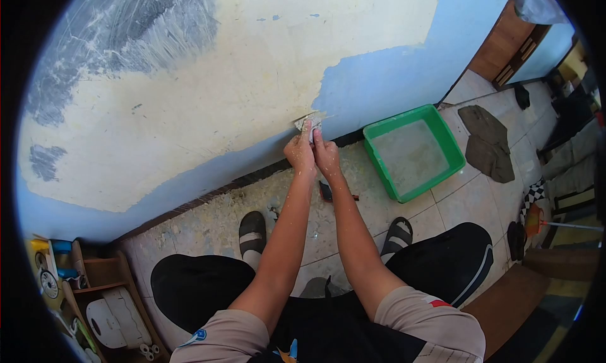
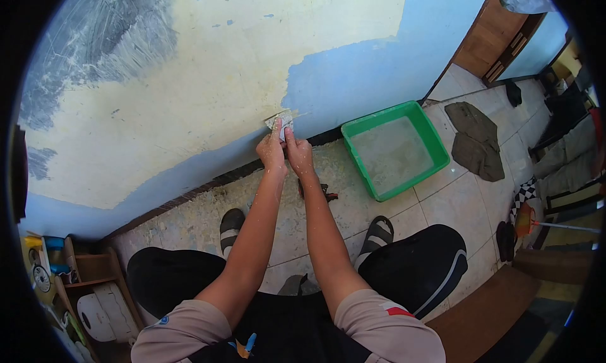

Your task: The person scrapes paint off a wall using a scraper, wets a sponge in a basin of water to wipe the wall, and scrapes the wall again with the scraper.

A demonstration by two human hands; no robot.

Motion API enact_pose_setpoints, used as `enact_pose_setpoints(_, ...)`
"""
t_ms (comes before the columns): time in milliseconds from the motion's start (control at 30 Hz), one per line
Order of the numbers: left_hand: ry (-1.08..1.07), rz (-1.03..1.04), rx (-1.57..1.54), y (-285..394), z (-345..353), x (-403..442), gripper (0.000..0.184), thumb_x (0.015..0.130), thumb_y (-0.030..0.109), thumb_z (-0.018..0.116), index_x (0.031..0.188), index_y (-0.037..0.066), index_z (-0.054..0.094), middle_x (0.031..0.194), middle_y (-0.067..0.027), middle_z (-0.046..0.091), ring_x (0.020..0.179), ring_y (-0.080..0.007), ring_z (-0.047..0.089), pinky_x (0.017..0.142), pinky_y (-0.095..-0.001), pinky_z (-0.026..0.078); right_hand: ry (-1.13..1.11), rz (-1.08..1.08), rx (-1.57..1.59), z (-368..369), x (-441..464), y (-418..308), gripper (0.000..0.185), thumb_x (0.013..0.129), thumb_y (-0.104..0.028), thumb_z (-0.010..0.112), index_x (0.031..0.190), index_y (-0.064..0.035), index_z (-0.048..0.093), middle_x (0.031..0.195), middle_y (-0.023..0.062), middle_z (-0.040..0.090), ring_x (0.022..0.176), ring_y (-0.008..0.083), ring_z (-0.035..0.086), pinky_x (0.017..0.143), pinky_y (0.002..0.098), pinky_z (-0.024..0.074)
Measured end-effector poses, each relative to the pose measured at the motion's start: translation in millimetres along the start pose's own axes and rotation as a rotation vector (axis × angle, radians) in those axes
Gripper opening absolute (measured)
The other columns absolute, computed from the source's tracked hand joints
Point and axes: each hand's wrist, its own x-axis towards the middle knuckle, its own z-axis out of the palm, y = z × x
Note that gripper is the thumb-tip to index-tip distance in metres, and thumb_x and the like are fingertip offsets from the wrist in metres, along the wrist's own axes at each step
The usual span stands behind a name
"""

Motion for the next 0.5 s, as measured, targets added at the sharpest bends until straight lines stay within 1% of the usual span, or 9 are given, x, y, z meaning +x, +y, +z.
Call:
enact_pose_setpoints(100, 0.014, -0.003, -0.015, 1.6, -0.3, -2.2, 0.035, 0.083, 0.029, 0.080, 0.070, -0.001, 0.069, 0.065, -0.0013, 0.060, 0.058, -0.0092, 0.048, 0.053, -0.0280, 0.040, -0.018, 0.006, -0.014, -1.8, -2.8, -5.6, 0.070, 0.096, -0.056, 0.053, 0.072, 0.0076, 0.069, 0.054, 0.0102, 0.058, 0.056, 0.0127, 0.054, 0.054, 0.0342, 0.0446)
enact_pose_setpoints(167, 0.005, -0.010, -0.014, 2.0, -0.2, -0.4, 0.035, 0.083, 0.029, 0.080, 0.071, -0.002, 0.069, 0.066, -0.0017, 0.060, 0.058, -0.0096, 0.050, 0.054, -0.0278, 0.042, -0.024, 0.036, -0.025, -2.1, -2.4, -9.4, 0.069, 0.096, -0.056, 0.052, 0.076, 0.0068, 0.071, 0.057, 0.0133, 0.062, 0.056, 0.0168, 0.060, 0.057, 0.0363, 0.0472)
enact_pose_setpoints(200, 0.002, -0.011, -0.012, 1.0, -1.3, -0.3, 0.035, 0.083, 0.029, 0.080, 0.071, -0.002, 0.069, 0.066, -0.0017, 0.060, 0.058, -0.0096, 0.050, 0.054, -0.0278, 0.042, -0.022, 0.037, -0.025, -3.0, -2.2, -8.0, 0.069, 0.096, -0.056, 0.052, 0.076, 0.0068, 0.071, 0.057, 0.0133, 0.062, 0.056, 0.0168, 0.060, 0.057, 0.0363, 0.0472)
enact_pose_setpoints(267, -0.051, -0.038, -0.022, 0.2, -2.7, 2.4, 0.035, 0.085, 0.035, 0.078, 0.080, 0.002, 0.069, 0.074, -0.0023, 0.059, 0.063, -0.0121, 0.052, 0.059, -0.0281, 0.046, -0.010, -0.004, -0.115, -4.9, 1.1, -6.0, 0.068, 0.096, -0.057, 0.051, 0.081, 0.0053, 0.073, 0.062, 0.0178, 0.066, 0.059, 0.0236, 0.065, 0.061, 0.0393, 0.0496)
enact_pose_setpoints(300, -0.050, -0.041, -0.020, -2.1, -2.7, 2.7, 0.035, 0.085, 0.035, 0.078, 0.080, 0.002, 0.069, 0.074, -0.0023, 0.059, 0.063, -0.0121, 0.052, 0.059, -0.0281, 0.046, -0.010, 0.000, -0.115, -8.8, -0.3, -9.2, 0.068, 0.096, -0.057, 0.051, 0.081, 0.0053, 0.073, 0.062, 0.0178, 0.066, 0.059, 0.0236, 0.065, 0.061, 0.0393, 0.0496)
enact_pose_setpoints(367, -0.065, -0.058, -0.084, -5.2, 0.6, 6.2, 0.036, 0.084, 0.035, 0.078, 0.079, 0.002, 0.068, 0.074, -0.0027, 0.059, 0.065, -0.0129, 0.054, 0.061, -0.0286, 0.049, -0.049, 0.037, -0.239, -15.8, 1.9, -18.0, 0.068, 0.095, -0.059, 0.051, 0.084, 0.0041, 0.074, 0.067, 0.0215, 0.068, 0.064, 0.0290, 0.069, 0.066, 0.0411, 0.0513)
enact_pose_setpoints(500, -0.043, -0.096, -0.057, 2.9, 2.7, 6.3, 0.037, 0.084, 0.036, 0.079, 0.074, 0.003, 0.065, 0.074, -0.0028, 0.058, 0.065, -0.0132, 0.055, 0.061, -0.0290, 0.050, -0.035, -0.002, -0.189, -11.1, 9.5, -12.6, 0.069, 0.094, -0.059, 0.052, 0.082, 0.0047, 0.074, 0.066, 0.0217, 0.067, 0.065, 0.0272, 0.068, 0.067, 0.0399, 0.0511)
